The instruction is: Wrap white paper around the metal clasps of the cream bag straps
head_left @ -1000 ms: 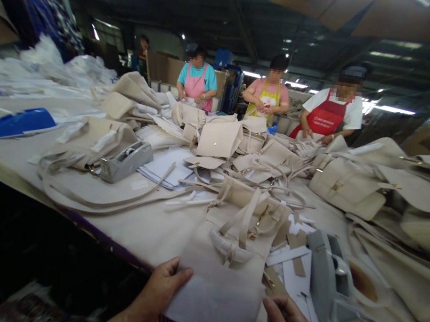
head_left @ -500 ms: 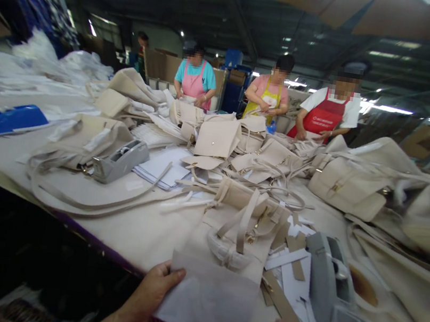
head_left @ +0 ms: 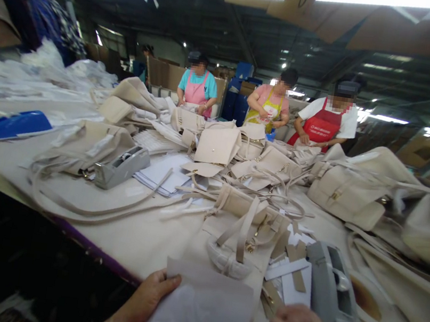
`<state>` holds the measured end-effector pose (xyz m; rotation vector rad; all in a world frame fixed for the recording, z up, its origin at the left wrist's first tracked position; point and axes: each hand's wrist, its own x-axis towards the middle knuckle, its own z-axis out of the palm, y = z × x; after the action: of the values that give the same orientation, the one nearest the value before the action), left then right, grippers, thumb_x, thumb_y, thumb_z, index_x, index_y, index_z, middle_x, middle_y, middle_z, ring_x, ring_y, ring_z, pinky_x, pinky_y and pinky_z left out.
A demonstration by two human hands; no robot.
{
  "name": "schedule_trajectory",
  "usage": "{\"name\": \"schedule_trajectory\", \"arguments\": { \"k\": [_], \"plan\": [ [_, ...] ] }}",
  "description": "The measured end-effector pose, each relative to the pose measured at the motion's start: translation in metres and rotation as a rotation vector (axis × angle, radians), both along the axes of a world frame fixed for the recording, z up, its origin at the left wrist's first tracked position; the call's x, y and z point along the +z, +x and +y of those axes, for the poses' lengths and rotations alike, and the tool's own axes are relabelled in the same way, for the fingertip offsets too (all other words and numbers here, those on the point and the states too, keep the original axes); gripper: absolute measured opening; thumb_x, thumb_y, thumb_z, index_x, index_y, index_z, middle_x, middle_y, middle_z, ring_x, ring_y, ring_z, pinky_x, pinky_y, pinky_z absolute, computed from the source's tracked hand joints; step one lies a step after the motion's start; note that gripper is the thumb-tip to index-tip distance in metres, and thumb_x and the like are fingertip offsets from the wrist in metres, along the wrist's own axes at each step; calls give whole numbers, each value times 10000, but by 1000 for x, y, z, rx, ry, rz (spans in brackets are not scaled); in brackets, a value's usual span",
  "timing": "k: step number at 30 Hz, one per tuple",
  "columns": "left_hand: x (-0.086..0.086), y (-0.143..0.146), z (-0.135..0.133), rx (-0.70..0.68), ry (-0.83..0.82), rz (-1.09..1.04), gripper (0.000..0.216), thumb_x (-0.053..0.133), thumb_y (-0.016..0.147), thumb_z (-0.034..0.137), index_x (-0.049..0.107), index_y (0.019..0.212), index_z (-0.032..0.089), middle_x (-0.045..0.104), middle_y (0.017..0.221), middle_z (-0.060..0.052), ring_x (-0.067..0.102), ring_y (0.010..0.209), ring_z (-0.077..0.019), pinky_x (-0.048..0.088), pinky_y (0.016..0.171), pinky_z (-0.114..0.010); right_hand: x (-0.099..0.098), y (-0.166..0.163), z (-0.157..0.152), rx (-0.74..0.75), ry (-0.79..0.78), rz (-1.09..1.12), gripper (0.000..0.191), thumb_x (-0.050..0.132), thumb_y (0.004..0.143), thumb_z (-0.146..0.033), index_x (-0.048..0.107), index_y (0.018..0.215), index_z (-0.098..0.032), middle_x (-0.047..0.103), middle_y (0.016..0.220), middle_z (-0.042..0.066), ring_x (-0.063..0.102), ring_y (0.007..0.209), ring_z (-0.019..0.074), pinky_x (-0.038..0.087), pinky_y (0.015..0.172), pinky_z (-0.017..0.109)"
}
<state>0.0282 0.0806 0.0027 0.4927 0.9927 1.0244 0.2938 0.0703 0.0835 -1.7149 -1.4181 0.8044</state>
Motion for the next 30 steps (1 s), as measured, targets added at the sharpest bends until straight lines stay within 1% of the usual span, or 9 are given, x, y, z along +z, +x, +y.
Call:
{"name": "schedule_trajectory", "arguments": {
  "k": [3, 6, 12, 17, 22, 25, 27, 29, 30],
  "plan": [
    [-1, -1, -1, -8, 6, -19, 483, 745, 657, 359, 603, 1021, 75, 714, 800, -121, 660, 632, -199, 494, 589, -269, -6, 1, -3, 51, 80, -150, 377, 508, 731, -614, 634, 769, -261, 624, 803, 19, 581, 703, 167, 470, 687, 262],
    [0, -1, -2, -5, 10, -15, 472, 743, 663, 351, 600, 1019, 76, 715, 806, -120, 658, 627, -193, 492, 582, -263, -18, -5, 2, 187, 159, -244, 383, 552, 737, -547, 658, 950, -247, 622, 1032, 54, 604, 887, 187, 469, 787, 242],
    [3, 0, -2, 39, 13, -4, 446, 744, 656, 349, 610, 985, 78, 712, 761, -111, 653, 602, -195, 491, 568, -264, -27, -16, 4, 283, 152, -148, 317, 495, 806, -485, 620, 656, -235, 605, 720, -1, 576, 699, 136, 435, 657, 186],
    [0, 1, -6, 33, 18, -1, 447, 724, 678, 363, 594, 1009, 93, 710, 800, -111, 659, 641, -214, 508, 619, -307, -34, -21, 3, 178, 139, -8, 358, 540, 748, -529, 534, 571, -217, 515, 620, -27, 506, 632, 132, 381, 629, 209],
    [-7, -2, -2, -17, 91, 51, 460, 676, 709, 409, 556, 1041, 114, 693, 853, -109, 656, 706, -225, 507, 648, -320, -36, -23, 4, 64, -37, 90, 392, 582, 674, -572, 501, 565, -204, 434, 538, -51, 417, 565, 115, 342, 565, 212],
    [9, -13, 5, 164, 203, 371, 483, 659, 698, 436, 522, 1059, 146, 660, 914, -99, 638, 808, -244, 516, 727, -376, -32, -20, 5, 47, -104, 224, 397, 611, 638, -583, 551, 587, -194, 483, 541, -44, 429, 574, 120, 353, 558, 215],
    [31, -21, 8, 346, 394, 716, 501, 668, 680, 430, 511, 1074, 164, 613, 1032, -106, 592, 959, -264, 486, 845, -430, -27, -19, 5, 57, -138, 324, 395, 636, 618, -578, 602, 648, -186, 562, 593, -26, 479, 616, 141, 382, 577, 223],
    [56, -22, 6, 369, 686, 1003, 487, 661, 709, 373, 495, 1135, 206, 522, 1206, -97, 488, 1137, -263, 385, 995, -463, -23, -20, 5, 96, -177, 378, 397, 665, 602, -560, 622, 695, -176, 619, 663, -2, 519, 665, 163, 409, 604, 236],
    [68, -19, 4, 290, 841, 1089, 461, 646, 738, 331, 487, 1160, 233, 487, 1250, -84, 443, 1187, -250, 348, 1032, -457, -21, -21, 4, 109, -185, 387, 394, 674, 601, -551, 620, 698, -173, 628, 678, 4, 524, 672, 166, 415, 609, 239]
  ]
}}
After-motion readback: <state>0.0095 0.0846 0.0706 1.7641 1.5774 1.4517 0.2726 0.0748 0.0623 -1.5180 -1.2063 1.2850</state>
